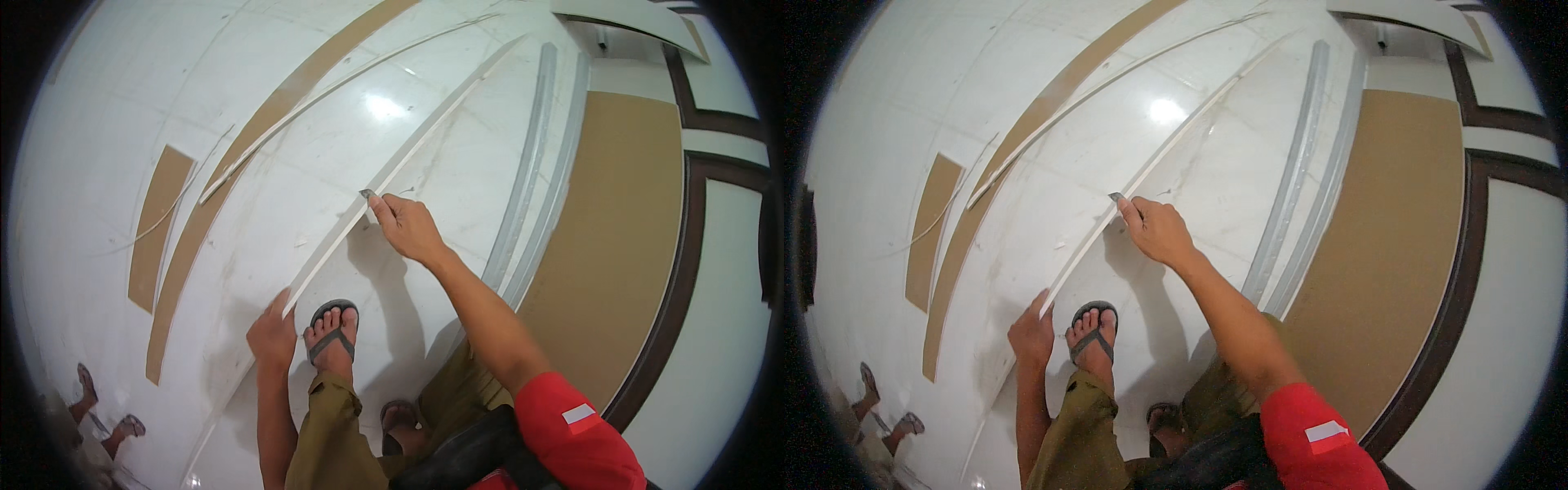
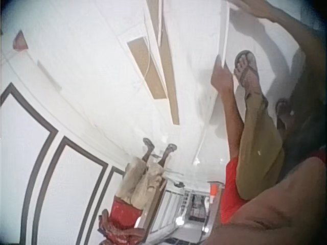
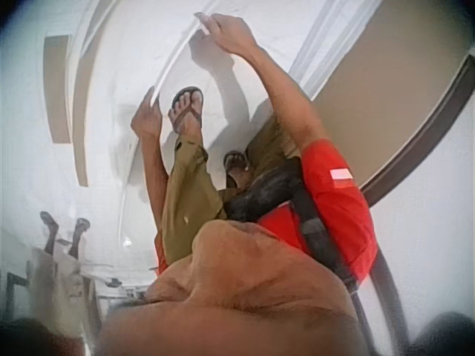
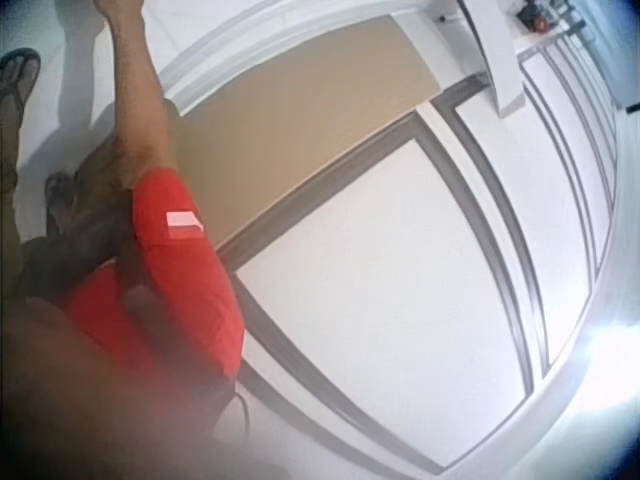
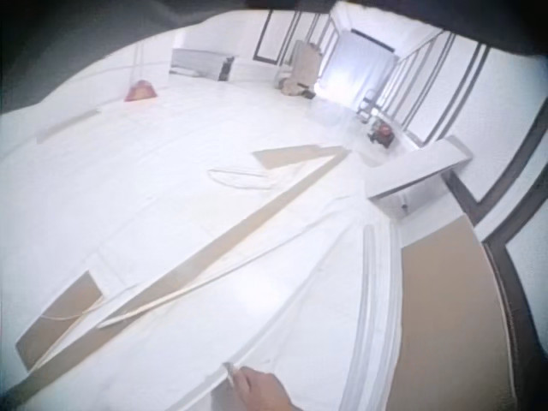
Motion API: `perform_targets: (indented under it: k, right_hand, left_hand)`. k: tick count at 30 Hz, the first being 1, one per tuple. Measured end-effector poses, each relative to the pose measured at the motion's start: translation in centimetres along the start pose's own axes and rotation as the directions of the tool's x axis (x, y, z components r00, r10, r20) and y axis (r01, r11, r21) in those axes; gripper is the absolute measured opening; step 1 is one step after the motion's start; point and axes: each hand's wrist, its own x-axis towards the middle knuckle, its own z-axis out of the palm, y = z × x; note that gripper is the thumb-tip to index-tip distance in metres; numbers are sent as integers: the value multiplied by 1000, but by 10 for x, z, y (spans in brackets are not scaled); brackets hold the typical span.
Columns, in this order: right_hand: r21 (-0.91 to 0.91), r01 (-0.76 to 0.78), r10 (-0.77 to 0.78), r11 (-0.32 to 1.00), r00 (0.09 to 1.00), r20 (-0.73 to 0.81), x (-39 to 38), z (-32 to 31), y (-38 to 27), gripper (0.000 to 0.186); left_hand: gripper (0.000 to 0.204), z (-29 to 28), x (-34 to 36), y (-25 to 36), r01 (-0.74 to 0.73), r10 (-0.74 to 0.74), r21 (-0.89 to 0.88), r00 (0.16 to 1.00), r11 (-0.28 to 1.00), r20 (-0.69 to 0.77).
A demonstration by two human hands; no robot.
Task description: The person cuts a strip of drywall with a utility knife and trims the edges of the strip using the utility knife.
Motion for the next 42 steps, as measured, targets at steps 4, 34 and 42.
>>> perform_targets:
  k: [4,34,42]
  right_hand:
    - [-147,-75,89,986,992,87,12,-36,-1,59]
    - [42,-20,12,999,982,190,-27,37,-20,54]
    - [478,-260,153,839,956,251,-19,3,22,33]
  left_hand:
    - [38,-6,-29,-24,13,-14,13,997,1000,70]
    - [36,-16,9,-18,2,20,-90,969,996,247]
    - [34,-10,-2,4,-66,73,-72,993,995,90]
